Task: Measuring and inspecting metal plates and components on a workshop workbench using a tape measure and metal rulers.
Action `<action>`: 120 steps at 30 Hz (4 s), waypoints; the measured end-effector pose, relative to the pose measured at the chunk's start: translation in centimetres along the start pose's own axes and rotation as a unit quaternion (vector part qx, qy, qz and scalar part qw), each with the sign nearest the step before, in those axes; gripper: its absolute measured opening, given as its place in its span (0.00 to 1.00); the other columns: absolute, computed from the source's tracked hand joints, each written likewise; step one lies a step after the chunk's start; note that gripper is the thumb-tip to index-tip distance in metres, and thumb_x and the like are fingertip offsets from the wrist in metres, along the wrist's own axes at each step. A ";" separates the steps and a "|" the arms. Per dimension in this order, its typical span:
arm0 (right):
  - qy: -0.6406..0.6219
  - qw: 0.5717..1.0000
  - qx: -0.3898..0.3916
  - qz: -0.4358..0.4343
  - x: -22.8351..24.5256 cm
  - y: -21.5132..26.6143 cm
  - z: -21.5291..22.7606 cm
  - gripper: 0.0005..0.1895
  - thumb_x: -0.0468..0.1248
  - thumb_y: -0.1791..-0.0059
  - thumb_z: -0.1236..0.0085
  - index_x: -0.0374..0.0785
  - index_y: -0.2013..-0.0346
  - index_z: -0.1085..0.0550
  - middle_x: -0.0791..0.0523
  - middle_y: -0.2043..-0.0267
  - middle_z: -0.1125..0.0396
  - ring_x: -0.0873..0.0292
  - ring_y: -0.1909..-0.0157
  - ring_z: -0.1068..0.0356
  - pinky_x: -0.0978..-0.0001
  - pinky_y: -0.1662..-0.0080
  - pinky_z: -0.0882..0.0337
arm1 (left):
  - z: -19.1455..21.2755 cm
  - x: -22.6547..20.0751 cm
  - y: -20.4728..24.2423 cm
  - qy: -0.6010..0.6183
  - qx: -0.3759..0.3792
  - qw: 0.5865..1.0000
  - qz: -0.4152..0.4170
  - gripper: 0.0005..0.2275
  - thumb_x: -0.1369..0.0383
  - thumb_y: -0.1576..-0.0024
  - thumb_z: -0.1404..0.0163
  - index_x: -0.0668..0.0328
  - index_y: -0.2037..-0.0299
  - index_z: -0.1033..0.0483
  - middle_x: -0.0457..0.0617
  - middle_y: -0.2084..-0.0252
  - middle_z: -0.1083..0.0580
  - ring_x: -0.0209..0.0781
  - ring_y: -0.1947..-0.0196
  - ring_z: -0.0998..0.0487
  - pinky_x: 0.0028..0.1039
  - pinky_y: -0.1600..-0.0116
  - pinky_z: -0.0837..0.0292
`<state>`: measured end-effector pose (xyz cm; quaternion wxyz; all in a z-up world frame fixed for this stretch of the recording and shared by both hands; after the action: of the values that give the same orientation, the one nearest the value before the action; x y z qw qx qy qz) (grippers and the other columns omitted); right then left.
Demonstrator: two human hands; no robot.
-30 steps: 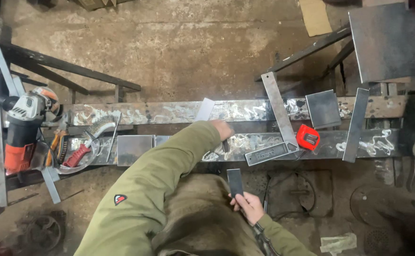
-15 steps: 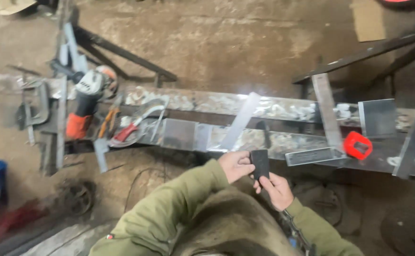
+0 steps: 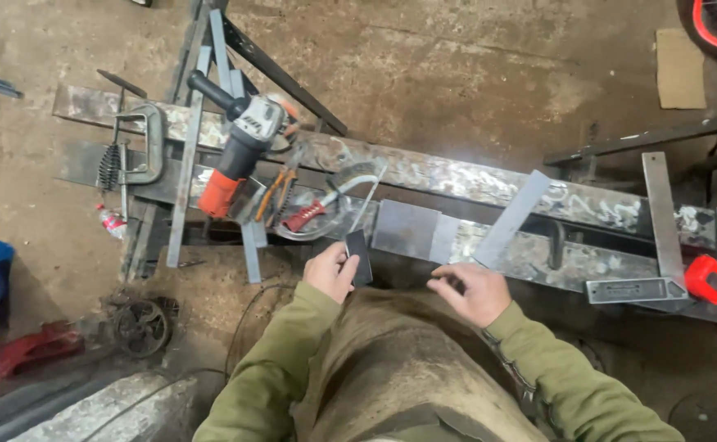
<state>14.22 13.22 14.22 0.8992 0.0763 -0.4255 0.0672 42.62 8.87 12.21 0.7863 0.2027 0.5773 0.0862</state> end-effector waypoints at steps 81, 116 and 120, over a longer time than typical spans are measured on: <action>0.012 0.972 0.012 -0.234 -3.1 -6.7 -4.7 0.28 0.45 0.50 0.41 0.38 0.37 0.29 0.51 0.64 0.22 0.58 0.73 0.22 0.66 0.65 0.23 | -2.5 4.9 -10.8 -0.189 0.034 0.978 -0.085 0.17 0.62 0.41 0.48 0.59 0.44 0.22 0.61 0.48 0.22 0.61 0.47 0.22 0.40 0.41 0.27; 0.244 0.954 0.121 -0.129 -6.0 -6.3 0.2 0.58 0.48 0.66 0.23 0.39 0.30 0.47 0.48 0.42 0.37 0.44 0.40 0.35 0.52 0.42 0.31 | -3.2 5.7 -10.6 -0.219 0.015 0.970 -0.108 0.18 0.61 0.42 0.47 0.59 0.45 0.22 0.60 0.51 0.21 0.61 0.50 0.21 0.41 0.44 0.27; 0.095 0.981 0.123 -0.120 -6.8 -6.4 -0.7 0.62 0.43 0.65 0.23 0.40 0.26 0.53 0.45 0.46 0.34 0.46 0.46 0.29 0.55 0.43 0.29 | -3.0 4.5 -10.2 -0.220 0.021 0.971 -0.092 0.18 0.61 0.42 0.47 0.58 0.44 0.22 0.60 0.51 0.21 0.61 0.50 0.21 0.41 0.44 0.27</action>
<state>11.66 6.68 7.97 0.9209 0.2300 -0.3141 0.0179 40.18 1.97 3.26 0.8942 0.1792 0.4077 -0.0453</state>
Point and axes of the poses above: each hand's wrist, its own y-axis away from the middle knuckle, its own z-axis out of the back of the hand, x = y × z, the point moved 1 cm from there along -y, towards the middle knuckle
